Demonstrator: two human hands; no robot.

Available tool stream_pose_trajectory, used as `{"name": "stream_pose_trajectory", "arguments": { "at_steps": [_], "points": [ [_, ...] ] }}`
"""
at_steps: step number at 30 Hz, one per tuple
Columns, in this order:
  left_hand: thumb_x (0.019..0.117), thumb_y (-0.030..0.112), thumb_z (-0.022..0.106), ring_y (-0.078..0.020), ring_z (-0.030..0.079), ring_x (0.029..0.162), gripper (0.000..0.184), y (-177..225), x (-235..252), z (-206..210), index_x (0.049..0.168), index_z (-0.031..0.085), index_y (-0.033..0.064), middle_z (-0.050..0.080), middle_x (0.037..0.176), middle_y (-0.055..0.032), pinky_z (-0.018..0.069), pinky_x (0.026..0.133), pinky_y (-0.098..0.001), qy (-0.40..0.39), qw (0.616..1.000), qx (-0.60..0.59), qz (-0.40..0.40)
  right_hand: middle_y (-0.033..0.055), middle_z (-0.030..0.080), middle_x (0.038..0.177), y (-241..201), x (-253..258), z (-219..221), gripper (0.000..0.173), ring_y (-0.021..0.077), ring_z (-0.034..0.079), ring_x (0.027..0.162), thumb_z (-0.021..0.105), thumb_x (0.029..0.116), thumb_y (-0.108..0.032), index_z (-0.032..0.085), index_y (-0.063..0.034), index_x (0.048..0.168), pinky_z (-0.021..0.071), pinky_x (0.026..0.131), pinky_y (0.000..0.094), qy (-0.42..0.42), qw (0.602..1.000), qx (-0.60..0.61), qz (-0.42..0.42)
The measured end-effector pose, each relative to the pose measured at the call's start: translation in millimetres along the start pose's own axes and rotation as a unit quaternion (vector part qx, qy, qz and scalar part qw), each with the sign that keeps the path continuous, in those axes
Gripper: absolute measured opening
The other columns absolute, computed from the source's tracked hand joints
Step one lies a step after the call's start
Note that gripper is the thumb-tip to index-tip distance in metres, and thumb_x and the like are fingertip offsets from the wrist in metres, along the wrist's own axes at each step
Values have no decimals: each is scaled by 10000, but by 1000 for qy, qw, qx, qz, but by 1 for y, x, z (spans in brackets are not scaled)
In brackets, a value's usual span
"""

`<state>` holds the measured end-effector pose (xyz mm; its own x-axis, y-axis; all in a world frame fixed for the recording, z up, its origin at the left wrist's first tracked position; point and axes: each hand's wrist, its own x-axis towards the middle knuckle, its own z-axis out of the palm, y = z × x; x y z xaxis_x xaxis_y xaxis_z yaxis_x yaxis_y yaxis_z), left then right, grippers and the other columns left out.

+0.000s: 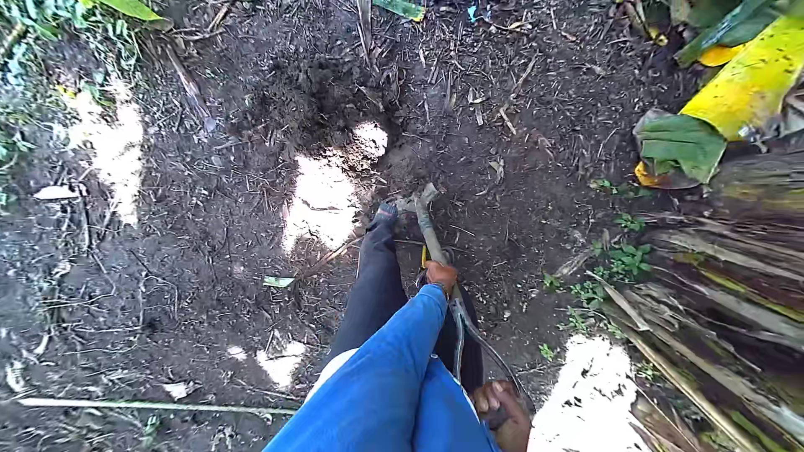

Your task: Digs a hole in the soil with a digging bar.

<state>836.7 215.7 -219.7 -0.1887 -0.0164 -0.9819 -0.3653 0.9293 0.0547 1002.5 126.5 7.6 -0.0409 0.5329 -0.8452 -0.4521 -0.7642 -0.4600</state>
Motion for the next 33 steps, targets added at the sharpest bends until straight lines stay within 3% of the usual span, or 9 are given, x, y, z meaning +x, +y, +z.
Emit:
{"name": "stream_pose_trajectory", "arguments": {
  "at_steps": [2,5,8,12,17,20,23,29,33],
  "points": [
    [897,248,759,-353,683,1131,705,-12,-9,17,1425,422,-76,646,1257,-273,559,972,-514,10,1000,6,4,-16,594,529,-9,2,-24,221,123,625,488,574,905,-129,661,-171,706,577,553,319,2,999,35,34],
    [873,198,774,-343,681,1117,655,-25,-20,25,1383,471,-81,644,1251,-267,561,962,-499,11,1000,-2,3,-2,600,535,-20,0,-39,227,148,641,503,595,915,-156,646,-163,694,599,582,357,-37,998,21,53],
    [849,91,772,-327,678,1075,598,-31,-35,24,1352,501,-86,636,1234,-265,561,935,-475,3,1000,-29,-3,2,610,534,-23,0,-34,216,147,644,492,604,898,-145,652,-162,688,600,563,347,-69,997,11,43],
    [812,-7,768,-319,647,1050,736,-37,-53,29,1445,398,-66,593,1260,-268,558,901,-456,-7,994,-112,-15,11,569,501,-24,2,-30,202,172,617,448,573,891,-105,616,-144,698,594,520,377,-33,998,41,46],
    [833,-9,754,-305,651,980,689,-30,-56,27,1432,418,-55,590,1241,-258,569,852,-443,-14,984,-174,-30,24,564,498,-30,3,-16,174,179,612,443,617,861,-115,643,-126,689,583,506,384,-26,995,76,58],
    [901,70,734,-222,626,739,525,-27,-64,19,1354,482,-17,623,983,-164,569,676,-378,-67,957,-274,-61,15,546,481,-37,6,4,249,168,594,426,521,886,-113,607,-135,654,571,489,372,-13,998,36,47],
    [935,73,693,-155,554,473,223,-4,-82,12,1084,539,12,553,643,-58,524,463,-299,-112,932,-329,-103,18,546,477,-49,10,36,274,172,597,421,489,896,-101,583,-132,641,571,481,372,-19,999,15,43],
    [849,9,714,-178,571,580,495,51,-82,-26,1277,464,-14,577,791,-104,529,536,-339,-103,949,-262,-146,-6,583,504,-65,20,105,274,142,624,467,561,890,-151,632,-179,626,581,527,334,-75,996,-42,39],
    [846,16,707,-186,589,606,373,91,-73,-39,1173,529,-9,604,811,-109,538,559,-346,-110,945,-253,-173,10,583,497,-78,35,157,276,154,620,443,531,903,-125,634,-162,650,572,483,336,-37,999,-21,18]
  ]
}}
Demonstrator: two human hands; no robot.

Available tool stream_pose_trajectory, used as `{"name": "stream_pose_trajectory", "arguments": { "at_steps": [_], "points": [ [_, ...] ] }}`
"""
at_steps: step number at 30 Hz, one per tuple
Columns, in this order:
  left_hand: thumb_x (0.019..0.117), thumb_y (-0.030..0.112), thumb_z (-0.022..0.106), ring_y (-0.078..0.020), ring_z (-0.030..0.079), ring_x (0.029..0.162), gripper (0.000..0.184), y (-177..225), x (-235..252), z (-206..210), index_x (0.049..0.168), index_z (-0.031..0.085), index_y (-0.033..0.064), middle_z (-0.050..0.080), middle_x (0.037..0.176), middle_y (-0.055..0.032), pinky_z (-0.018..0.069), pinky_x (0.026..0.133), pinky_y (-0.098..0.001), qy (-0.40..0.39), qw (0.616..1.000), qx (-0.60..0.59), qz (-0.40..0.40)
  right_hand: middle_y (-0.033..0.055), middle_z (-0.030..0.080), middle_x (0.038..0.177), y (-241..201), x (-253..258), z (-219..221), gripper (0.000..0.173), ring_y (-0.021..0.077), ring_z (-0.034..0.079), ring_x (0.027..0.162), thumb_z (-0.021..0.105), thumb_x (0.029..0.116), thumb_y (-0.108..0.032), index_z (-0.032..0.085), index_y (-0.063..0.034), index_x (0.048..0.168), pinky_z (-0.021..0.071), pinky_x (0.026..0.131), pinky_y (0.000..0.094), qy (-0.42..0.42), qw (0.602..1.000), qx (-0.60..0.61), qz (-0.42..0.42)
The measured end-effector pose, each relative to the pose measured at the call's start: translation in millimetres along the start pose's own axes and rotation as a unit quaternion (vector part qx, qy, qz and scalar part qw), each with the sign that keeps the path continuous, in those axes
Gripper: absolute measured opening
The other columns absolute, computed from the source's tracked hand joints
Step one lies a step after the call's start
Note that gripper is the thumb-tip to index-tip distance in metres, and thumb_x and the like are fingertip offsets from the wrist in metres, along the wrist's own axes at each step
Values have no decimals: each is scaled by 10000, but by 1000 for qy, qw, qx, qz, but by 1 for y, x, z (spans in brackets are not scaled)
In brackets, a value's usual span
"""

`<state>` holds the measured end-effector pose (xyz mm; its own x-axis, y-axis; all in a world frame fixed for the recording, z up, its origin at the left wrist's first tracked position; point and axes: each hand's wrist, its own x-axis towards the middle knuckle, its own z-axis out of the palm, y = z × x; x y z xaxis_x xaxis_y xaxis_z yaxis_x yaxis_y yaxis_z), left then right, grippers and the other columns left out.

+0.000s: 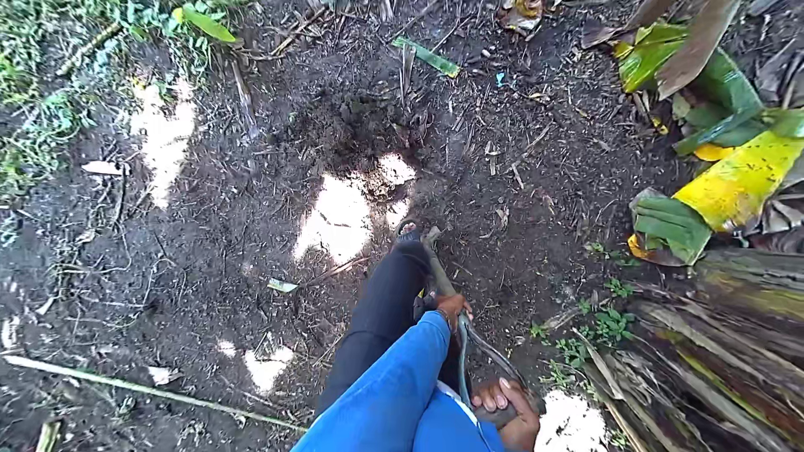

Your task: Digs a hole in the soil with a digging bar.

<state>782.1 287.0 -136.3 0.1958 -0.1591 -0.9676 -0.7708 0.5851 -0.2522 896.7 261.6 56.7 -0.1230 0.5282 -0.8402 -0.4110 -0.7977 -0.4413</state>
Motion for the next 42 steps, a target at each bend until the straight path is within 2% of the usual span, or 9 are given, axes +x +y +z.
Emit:
{"name": "stream_pose_trajectory", "arguments": {
  "at_steps": [8,11,18,23,26,31,34,39,42],
  "points": [
    [924,79,662,-215,622,704,315,73,36,96,1204,544,-2,629,884,-127,559,614,-383,-95,992,-77,6,-37,521,471,-100,142,4,298,78,531,396,477,964,-153,614,-170,700,489,407,262,-1,996,-53,-68],
    [928,78,683,-255,651,783,433,66,56,137,1315,504,-2,645,1003,-174,581,676,-415,-112,987,-119,9,-22,553,497,-145,181,-48,162,89,571,433,669,861,-150,699,-112,706,509,441,257,-74,997,-27,-14],
    [936,110,702,-256,669,809,539,-38,92,102,1394,430,33,657,1006,-164,584,676,-422,-78,997,18,10,-57,534,491,-63,116,-176,115,72,543,414,807,777,-263,710,-212,743,498,420,265,-52,997,-32,-40],
    [889,53,733,-301,667,969,597,-125,121,33,1401,447,-61,645,1157,-230,576,839,-465,-12,991,134,18,-15,627,558,48,40,-266,77,145,647,520,723,825,-182,705,-221,761,607,590,375,43,996,-56,52],
    [879,38,731,-255,682,887,576,-126,108,-5,1381,467,-58,661,1091,-205,585,800,-412,1,989,139,42,-1,602,535,80,9,-226,265,172,639,500,441,936,-64,574,-164,730,599,578,383,107,989,-87,49],
    [920,53,681,-175,624,607,293,-53,42,-28,1165,542,-31,622,770,-100,565,583,-330,-20,992,-15,122,2,572,533,60,12,-72,156,183,622,496,583,868,-96,608,-162,728,592,577,404,18,999,-13,40],
    [956,66,642,-197,638,592,190,-10,5,-42,1108,548,-1,624,755,-104,587,562,-345,-78,991,-71,83,27,571,520,55,25,-3,140,200,620,467,581,877,-84,593,-115,742,596,543,417,-6,1000,3,13],
    [1011,200,598,-154,573,501,161,41,-26,-40,1036,570,43,599,684,-71,506,453,-292,-90,993,55,56,34,526,469,54,64,55,187,191,561,382,517,887,-58,552,-105,710,545,428,391,43,998,49,-20],
    [979,204,628,-158,570,500,252,52,-14,-56,1144,548,32,603,703,-86,483,439,-292,-41,990,116,63,37,559,487,81,74,54,163,208,595,413,518,885,-64,565,-114,737,562,462,408,24,999,31,15]
  ]
}}
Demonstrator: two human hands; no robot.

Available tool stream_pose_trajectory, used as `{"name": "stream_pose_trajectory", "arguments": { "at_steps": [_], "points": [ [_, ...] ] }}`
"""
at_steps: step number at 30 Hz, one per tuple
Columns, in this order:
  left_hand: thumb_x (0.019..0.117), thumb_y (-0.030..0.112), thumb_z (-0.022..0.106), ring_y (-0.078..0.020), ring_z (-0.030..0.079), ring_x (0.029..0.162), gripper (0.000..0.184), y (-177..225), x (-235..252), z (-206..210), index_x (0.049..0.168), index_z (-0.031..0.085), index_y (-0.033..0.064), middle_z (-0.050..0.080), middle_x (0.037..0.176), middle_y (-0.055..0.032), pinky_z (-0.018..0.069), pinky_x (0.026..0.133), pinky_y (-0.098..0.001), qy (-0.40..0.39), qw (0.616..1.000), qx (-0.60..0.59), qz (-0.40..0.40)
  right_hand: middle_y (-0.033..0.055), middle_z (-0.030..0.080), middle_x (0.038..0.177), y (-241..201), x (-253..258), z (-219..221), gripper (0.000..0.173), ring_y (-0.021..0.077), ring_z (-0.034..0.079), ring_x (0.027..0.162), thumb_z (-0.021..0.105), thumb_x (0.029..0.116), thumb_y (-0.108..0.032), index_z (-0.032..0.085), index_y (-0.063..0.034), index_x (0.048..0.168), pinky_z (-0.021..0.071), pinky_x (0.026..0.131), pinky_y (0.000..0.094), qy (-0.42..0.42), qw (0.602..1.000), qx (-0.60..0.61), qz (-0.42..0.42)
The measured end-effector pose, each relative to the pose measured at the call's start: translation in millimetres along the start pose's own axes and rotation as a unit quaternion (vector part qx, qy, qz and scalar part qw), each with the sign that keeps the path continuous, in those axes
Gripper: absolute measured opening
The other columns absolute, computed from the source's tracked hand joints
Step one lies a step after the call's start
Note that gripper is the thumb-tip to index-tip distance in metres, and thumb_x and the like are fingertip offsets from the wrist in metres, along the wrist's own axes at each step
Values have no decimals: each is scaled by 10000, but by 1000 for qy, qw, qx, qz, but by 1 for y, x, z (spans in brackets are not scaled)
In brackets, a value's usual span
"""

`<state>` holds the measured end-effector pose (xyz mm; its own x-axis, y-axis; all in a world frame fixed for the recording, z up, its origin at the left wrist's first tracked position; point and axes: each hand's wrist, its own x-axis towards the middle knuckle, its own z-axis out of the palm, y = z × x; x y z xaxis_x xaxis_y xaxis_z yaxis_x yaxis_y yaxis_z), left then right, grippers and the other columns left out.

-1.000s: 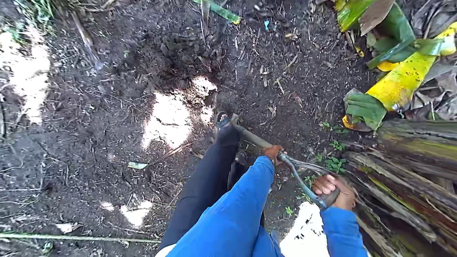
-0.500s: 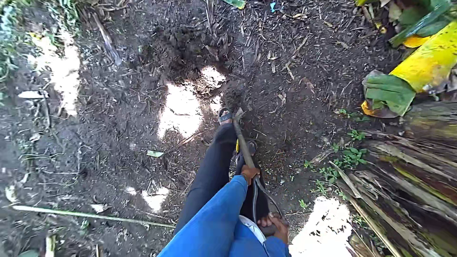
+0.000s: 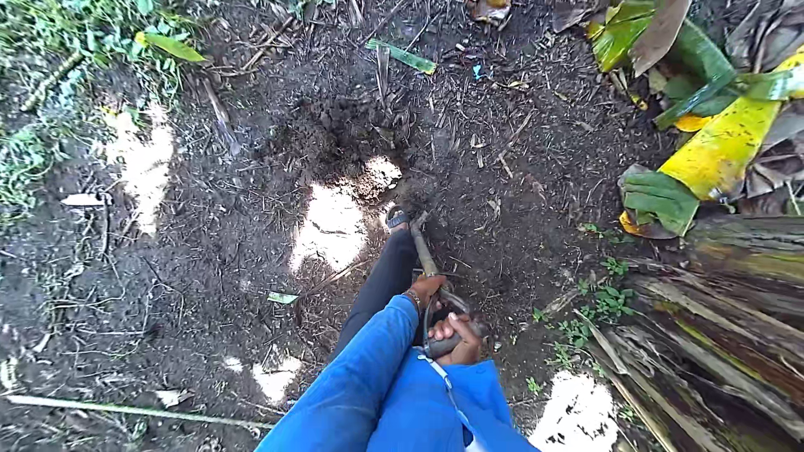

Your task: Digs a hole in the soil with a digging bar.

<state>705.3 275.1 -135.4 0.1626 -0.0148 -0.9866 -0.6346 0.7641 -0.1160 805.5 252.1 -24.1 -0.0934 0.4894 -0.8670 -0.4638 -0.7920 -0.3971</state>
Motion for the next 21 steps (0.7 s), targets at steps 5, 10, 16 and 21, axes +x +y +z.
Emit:
{"name": "stream_pose_trajectory", "arguments": {
  "at_steps": [5,10,16,21],
  "points": [
    [1055,448,537,-137,537,505,414,-59,-25,-25,1121,568,40,561,706,-36,501,486,-303,-34,998,36,39,29,553,491,25,-15,-44,178,207,604,442,550,865,-96,557,-130,691,573,507,416,-21,998,-53,9],
    [1089,545,338,-298,611,718,635,-149,24,43,1259,535,-34,610,942,-203,538,687,-486,18,982,181,57,-5,551,486,14,-16,-171,269,178,596,438,468,934,-117,558,-172,687,569,504,392,5,993,-116,-26],
    [1106,519,356,-268,621,812,641,-198,52,76,1404,451,-41,603,1049,-193,542,768,-430,-34,978,207,-6,4,488,485,5,-8,-243,182,179,544,411,447,989,-35,493,-90,821,558,477,399,174,969,-173,20],
    [931,661,626,-320,632,846,772,-154,18,57,1235,602,-48,641,1059,-237,537,779,-529,55,979,178,78,5,462,488,0,-9,-153,229,169,497,409,474,986,-85,502,-89,759,531,474,392,129,982,-137,4]
  ]
}}
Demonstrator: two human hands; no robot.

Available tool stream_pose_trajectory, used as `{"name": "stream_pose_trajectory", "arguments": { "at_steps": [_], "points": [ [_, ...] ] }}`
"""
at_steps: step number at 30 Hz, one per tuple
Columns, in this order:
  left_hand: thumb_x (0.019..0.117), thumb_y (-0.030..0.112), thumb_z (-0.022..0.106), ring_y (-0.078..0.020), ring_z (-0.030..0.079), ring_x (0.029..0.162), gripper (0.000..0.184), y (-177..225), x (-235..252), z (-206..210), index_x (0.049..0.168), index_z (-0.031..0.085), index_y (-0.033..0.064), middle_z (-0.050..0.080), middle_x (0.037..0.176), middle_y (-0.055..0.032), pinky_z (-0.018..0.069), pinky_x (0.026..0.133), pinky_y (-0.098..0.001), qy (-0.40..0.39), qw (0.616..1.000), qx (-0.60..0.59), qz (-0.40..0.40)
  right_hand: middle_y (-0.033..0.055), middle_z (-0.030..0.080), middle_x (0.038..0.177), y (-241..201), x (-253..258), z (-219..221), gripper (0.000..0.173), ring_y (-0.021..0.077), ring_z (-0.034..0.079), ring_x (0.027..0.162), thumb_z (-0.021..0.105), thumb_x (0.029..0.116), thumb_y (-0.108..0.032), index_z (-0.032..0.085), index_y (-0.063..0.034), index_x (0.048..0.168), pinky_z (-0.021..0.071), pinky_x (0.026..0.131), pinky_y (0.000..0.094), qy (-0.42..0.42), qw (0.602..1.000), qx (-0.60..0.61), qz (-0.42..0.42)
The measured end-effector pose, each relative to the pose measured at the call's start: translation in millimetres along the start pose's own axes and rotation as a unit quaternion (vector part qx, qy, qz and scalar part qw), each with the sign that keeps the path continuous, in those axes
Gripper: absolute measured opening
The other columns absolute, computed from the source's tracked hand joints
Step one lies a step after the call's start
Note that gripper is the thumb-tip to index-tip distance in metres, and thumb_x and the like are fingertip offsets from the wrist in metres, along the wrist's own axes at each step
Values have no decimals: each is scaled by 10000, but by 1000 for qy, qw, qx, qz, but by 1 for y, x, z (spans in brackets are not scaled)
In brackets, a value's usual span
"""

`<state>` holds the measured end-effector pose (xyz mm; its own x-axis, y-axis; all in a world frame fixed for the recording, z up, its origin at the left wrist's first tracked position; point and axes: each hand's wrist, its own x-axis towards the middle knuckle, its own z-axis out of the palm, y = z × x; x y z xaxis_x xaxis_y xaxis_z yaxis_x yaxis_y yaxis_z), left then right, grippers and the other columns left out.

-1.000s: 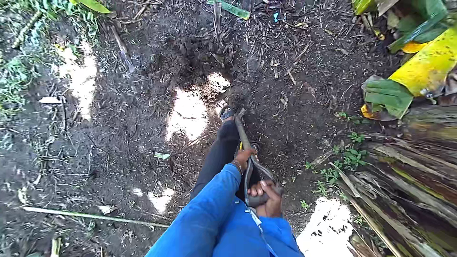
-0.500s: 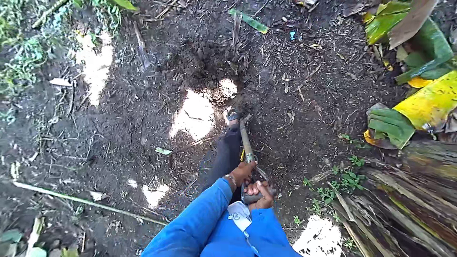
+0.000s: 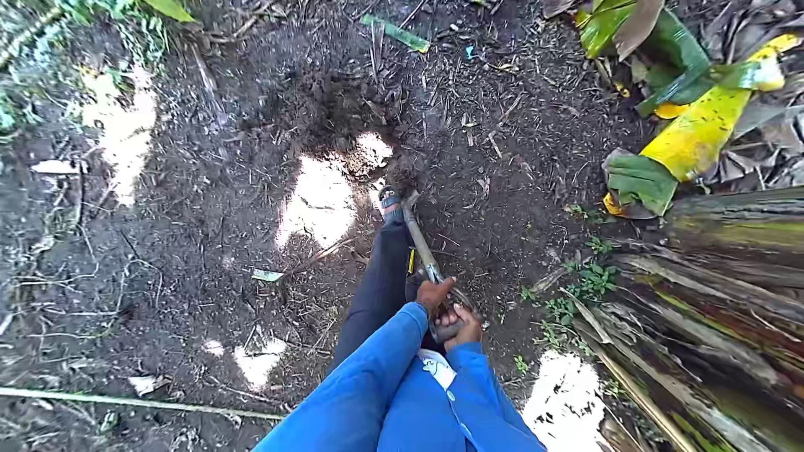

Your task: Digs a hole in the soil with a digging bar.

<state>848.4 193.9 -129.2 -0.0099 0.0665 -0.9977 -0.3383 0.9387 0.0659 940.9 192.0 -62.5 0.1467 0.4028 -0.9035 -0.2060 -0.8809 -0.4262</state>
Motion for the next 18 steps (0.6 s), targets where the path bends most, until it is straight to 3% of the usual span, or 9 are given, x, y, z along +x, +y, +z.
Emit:
{"name": "stream_pose_trajectory", "arguments": {
  "at_steps": [1,4,8,10,15,18],
  "points": [
    [923,660,639,-295,614,812,774,19,-6,-14,1253,585,-39,629,1035,-216,534,752,-502,0,1000,-2,5,6,457,483,-11,-6,26,247,163,486,399,482,988,-90,508,-85,743,522,459,385,-6,1000,16,-8],
    [979,616,581,-196,541,628,656,81,-22,-54,1160,586,-15,567,841,-109,511,615,-386,-10,1000,11,11,7,441,479,-50,-17,96,257,162,470,389,485,989,-76,504,-80,733,518,450,382,-36,998,47,-12],
    [1009,630,495,-137,505,545,579,148,-30,-90,918,603,68,530,688,-20,478,562,-328,-32,999,33,-2,15,434,461,-93,-16,166,273,168,459,361,481,996,-59,489,-80,724,506,413,380,-49,996,67,-16],
    [1020,630,463,-132,509,532,582,173,-28,-98,874,596,82,530,668,-12,482,549,-323,-48,999,22,-6,15,429,459,-112,-10,191,267,164,457,358,473,995,-57,491,-78,729,502,406,376,-49,996,69,-26],
    [1069,563,429,-133,500,543,530,244,3,-105,884,586,92,493,639,7,498,586,-331,-110,988,-103,33,1,462,459,-161,41,244,293,149,484,370,438,997,-76,503,-95,712,521,423,359,-108,989,44,-86],
    [1047,546,498,-189,572,703,524,257,17,-94,1095,625,39,571,818,-66,532,713,-402,-92,986,-134,35,-4,432,447,-178,57,250,309,143,462,353,423,1016,-83,487,-98,714,502,404,343,-101,991,61,-60]
  ]
}}
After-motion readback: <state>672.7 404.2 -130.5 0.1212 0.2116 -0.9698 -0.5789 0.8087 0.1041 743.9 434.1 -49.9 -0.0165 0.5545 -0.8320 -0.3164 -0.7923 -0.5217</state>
